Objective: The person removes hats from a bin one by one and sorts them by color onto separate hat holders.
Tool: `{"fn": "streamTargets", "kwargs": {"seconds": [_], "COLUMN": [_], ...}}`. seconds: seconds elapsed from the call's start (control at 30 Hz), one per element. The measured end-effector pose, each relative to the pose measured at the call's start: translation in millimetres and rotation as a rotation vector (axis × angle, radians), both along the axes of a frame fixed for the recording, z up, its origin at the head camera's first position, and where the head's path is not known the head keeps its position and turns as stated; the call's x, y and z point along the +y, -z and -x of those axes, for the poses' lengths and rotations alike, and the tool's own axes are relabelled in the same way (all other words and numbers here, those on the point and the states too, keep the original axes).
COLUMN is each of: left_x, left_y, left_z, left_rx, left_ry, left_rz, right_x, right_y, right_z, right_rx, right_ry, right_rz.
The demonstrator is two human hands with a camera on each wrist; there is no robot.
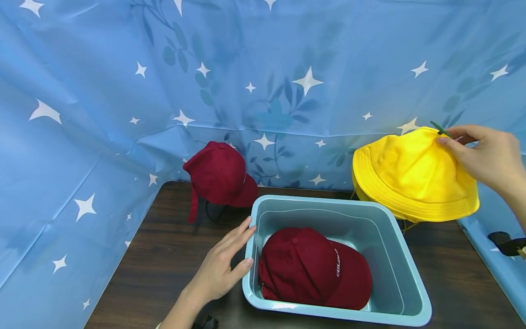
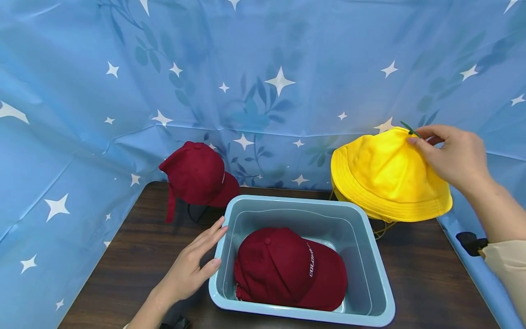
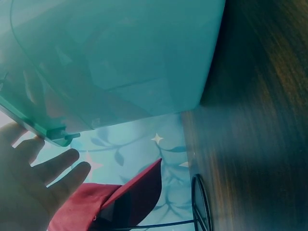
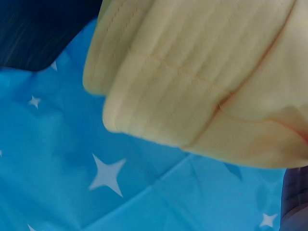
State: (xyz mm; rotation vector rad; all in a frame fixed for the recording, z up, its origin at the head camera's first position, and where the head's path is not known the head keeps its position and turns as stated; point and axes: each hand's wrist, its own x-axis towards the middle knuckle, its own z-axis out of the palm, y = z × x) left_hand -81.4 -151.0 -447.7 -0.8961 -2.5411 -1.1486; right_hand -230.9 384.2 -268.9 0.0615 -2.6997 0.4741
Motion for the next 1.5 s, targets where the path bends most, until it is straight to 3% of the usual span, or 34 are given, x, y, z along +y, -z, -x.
{"fn": "streamTargets", "kwargs": {"seconds": [0.17,0.5,1.0,1.5], "left_x": [-0.3,0.8,0.5,0.6], "left_y": [0.1,-0.3,0.0,-0.5], "left_z": [0.3,0.5,-0.1,-0.5], "left_rx": [0.002,-0.016,-0.020,-0.026], "left_ry": [-0.002,-0.005,-0.003,-0.004], "left_rz": [0.002,0.012,0.005,0.007], "right_x": [-4,-3,-25,-43], "right_y": [-8.2,-9.4,-6.4,4.7], "right_z": [-0.7,-10.6,-39.4,-59.4], "right_rx": [0.014,0.039,0.152,0.225], "right_ry": [-0.032,-0.084,-0.229,-0.299], "right_rz": [-0.037,-0.001,-0.074,-0.124]}}
